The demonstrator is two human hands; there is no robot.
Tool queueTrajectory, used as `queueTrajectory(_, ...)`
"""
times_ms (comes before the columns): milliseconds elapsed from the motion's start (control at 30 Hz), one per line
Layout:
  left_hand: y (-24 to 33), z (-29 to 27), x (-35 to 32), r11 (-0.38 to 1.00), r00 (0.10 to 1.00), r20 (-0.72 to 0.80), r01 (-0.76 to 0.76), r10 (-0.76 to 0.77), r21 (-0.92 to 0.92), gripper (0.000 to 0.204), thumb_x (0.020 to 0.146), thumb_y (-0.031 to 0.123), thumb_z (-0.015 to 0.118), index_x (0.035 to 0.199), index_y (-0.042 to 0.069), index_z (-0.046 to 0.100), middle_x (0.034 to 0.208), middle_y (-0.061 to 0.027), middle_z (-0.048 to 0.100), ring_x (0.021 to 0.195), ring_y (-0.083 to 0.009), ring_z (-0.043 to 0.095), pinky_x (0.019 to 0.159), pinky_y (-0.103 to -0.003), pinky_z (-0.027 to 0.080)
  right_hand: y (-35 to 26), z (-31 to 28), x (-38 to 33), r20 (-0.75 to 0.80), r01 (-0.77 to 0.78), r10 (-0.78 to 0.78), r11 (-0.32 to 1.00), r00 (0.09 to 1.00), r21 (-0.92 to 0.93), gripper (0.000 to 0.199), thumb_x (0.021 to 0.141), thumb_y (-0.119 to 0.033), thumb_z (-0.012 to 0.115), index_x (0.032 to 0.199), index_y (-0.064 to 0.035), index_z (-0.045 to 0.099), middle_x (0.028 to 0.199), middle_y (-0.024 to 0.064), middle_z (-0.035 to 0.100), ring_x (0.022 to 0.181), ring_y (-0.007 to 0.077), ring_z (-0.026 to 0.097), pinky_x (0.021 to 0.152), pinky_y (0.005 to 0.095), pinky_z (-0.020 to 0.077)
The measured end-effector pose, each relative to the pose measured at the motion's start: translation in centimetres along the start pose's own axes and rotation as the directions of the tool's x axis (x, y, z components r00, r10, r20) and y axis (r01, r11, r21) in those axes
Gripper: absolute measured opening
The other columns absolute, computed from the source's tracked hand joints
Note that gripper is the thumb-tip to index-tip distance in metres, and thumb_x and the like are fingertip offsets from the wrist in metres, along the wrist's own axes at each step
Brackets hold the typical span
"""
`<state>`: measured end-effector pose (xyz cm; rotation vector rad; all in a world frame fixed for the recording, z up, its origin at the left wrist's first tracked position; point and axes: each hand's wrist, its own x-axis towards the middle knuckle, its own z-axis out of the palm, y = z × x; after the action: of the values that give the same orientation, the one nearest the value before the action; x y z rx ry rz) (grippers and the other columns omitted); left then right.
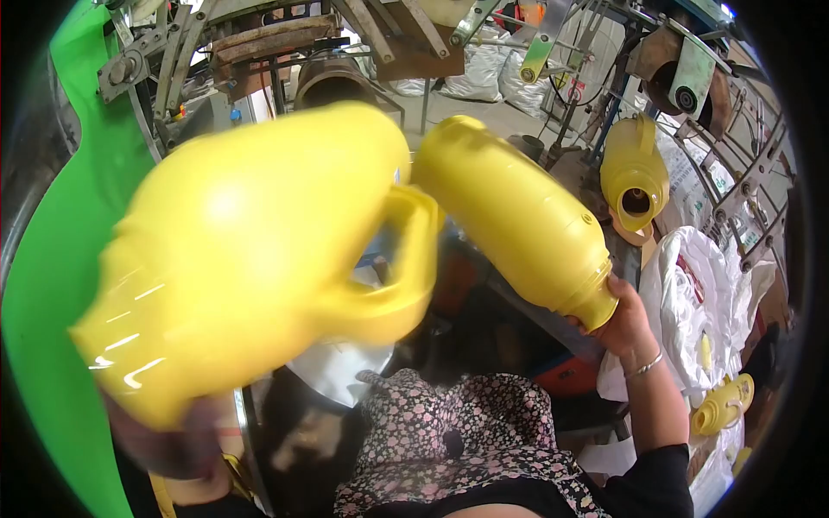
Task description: The person assembles yellow thermal bottles by inserting white rings into the openings, attaching white handles, and placing the assembled units onto a machinery rack.
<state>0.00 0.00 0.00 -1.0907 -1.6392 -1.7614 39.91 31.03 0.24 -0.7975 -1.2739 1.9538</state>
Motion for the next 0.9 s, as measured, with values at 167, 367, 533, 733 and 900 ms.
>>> queueTrajectory(167, -0.6, -4.0, 0.6, 0.921, 0.933, 0.157, 0.350, -0.325, -0.174, 0.045, 0.099, 0.026, 0.053, 0.128, -0.008, 0.048, 0.126, -0.0155, 0.056, 0.106, -0.0227, 0.058, 0.085, -0.035, 0.050, 0.7, 7.7, 7.1, 0.244, 0.076, -0.065, 0.996, 0.968, -0.039, 0.061, 0.089, -0.036, 0.056, 0.140, -0.0100, 0.037, 0.126, 0.0127, 0.057, 0.109, 0.0284, 0.060, 0.085, 0.0426, 0.0525)
queueTrajectory(367, -3.2, -8.7, -8.8, 0.902, 0.885, 0.296, 0.250, -0.360, 0.352, 0.034, 0.094, 0.017, 0.059, 0.120, -0.003, 0.057, 0.112, -0.0151, 0.063, 0.099, -0.0217, 0.060, 0.084, -0.034, 0.050, 2.7, 27.0, 21.3, -0.078, 0.042, -0.035, 0.995, 0.996, 0.085, 0.064, 0.089, -0.034, 0.065, 0.138, -0.0135, 0.029, 0.128, 0.0149, 0.049, 0.109, 0.0320, 0.057, 0.078, 0.0493, 0.0553)
queueTrajectory(533, -4.0, -11.3, -11.5, 0.676, 0.912, 0.203, 0.101, -0.355, 0.730, 0.038, 0.091, 0.027, 0.067, 0.116, -0.002, 0.064, 0.104, -0.0141, 0.069, 0.088, -0.0223, 0.065, 0.076, -0.032, 0.054, 2.7, 26.3, 31.3, 0.056, 0.031, -0.048, 0.963, 0.997, 0.267, 0.064, 0.091, -0.043, 0.059, 0.140, -0.0138, 0.030, 0.130, 0.0148, 0.050, 0.111, 0.0338, 0.059, 0.076, 0.0510, 0.0558)
queueTrajectory(733, -3.2, -5.2, -5.9, 0.960, 0.914, 0.404, -0.149, 0.042, 0.236, 0.026, 0.087, 0.002, 0.054, 0.113, -0.003, 0.054, 0.107, -0.0183, 0.056, 0.098, -0.0301, 0.053, 0.087, -0.040, 0.044, 1.8, 22.3, 27.1, 0.133, 0.394, -0.377, 0.907, 0.917, -0.145, 0.050, 0.092, -0.039, 0.059, 0.128, -0.0063, 0.048, 0.118, 0.0134, 0.062, 0.101, 0.0279, 0.064, 0.087, 0.0418, 0.0524)
queueTrajectory(900, 5.6, 2.4, 1.7, 0.686, 0.510, 0.726, -0.724, 0.461, 0.073, 0.032, 0.067, 0.015, 0.072, 0.096, 0.006, 0.063, 0.087, -0.0088, 0.060, 0.082, -0.0327, 0.058, 0.077, -0.045, 0.046, 2.9, 23.5, 7.4, 0.845, 0.986, -0.523, 0.164, 0.117, -0.035, 0.113, 0.063, -0.044, 0.087, 0.148, -0.0017, 0.026, 0.140, 0.0229, 0.042, 0.129, 0.0359, 0.043, 0.108, 0.0488, 0.0332)
